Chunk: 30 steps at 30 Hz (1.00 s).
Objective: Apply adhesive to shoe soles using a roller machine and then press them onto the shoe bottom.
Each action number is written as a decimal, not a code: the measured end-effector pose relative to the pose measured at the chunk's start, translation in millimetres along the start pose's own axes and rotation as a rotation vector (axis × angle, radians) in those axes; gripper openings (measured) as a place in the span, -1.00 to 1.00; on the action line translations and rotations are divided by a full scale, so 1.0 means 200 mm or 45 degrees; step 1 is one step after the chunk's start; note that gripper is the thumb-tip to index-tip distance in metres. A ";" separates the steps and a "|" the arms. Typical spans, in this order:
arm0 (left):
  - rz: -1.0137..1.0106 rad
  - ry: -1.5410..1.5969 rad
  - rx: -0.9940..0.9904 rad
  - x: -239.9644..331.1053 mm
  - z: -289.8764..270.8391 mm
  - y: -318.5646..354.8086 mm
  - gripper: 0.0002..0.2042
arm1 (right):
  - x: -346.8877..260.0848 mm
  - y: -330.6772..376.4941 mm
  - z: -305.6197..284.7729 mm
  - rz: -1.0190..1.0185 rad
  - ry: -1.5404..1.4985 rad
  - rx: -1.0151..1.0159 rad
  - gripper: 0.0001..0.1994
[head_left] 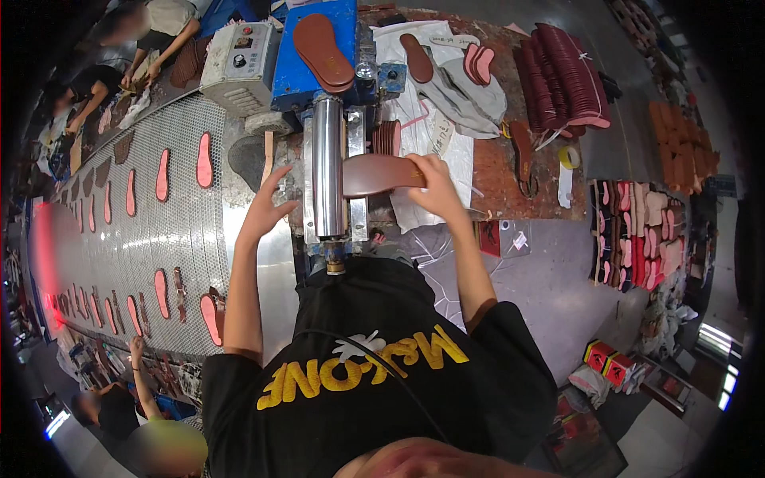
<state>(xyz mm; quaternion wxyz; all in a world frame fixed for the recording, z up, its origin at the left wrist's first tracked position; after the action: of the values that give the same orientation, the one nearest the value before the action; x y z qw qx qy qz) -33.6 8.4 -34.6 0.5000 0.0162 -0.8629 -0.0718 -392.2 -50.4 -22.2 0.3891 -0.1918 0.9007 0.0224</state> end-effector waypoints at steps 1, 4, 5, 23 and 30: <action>0.184 -0.064 -0.091 0.10 -0.01 -0.05 -0.34 | -0.07 -0.03 0.04 0.001 0.047 -0.039 -0.42; 0.435 -0.225 -0.218 0.21 -0.01 -0.12 -0.28 | -0.15 -0.04 0.16 -0.079 -0.193 0.060 -0.39; 0.500 -0.320 -0.271 0.23 -0.02 -0.13 -0.25 | -0.12 -0.02 0.22 -0.103 -0.285 0.101 -0.36; -0.347 0.952 -0.203 -0.74 -0.14 0.41 -0.33 | 0.94 1.01 0.98 0.863 -0.334 -0.688 -0.83; -0.350 1.977 0.415 -0.80 0.16 0.81 -0.48 | 1.17 0.92 1.04 0.646 -0.071 -0.846 -0.74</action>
<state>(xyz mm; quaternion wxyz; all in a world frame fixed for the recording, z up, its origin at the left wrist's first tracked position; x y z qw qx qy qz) 25.7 188.0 -166.1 0.9351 0.2404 -0.2591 0.0259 -461.5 82.3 -353.1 0.3125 -0.0783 0.8524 0.4120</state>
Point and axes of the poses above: each hand's wrist, its own y-axis away from the middle knuckle, its own z-axis out of the palm, x = y × z, the point moved 1 cm from there along -y, towards the middle knuckle, and after that the axes turned 3 degrees about -y, right-handed, at the moved point
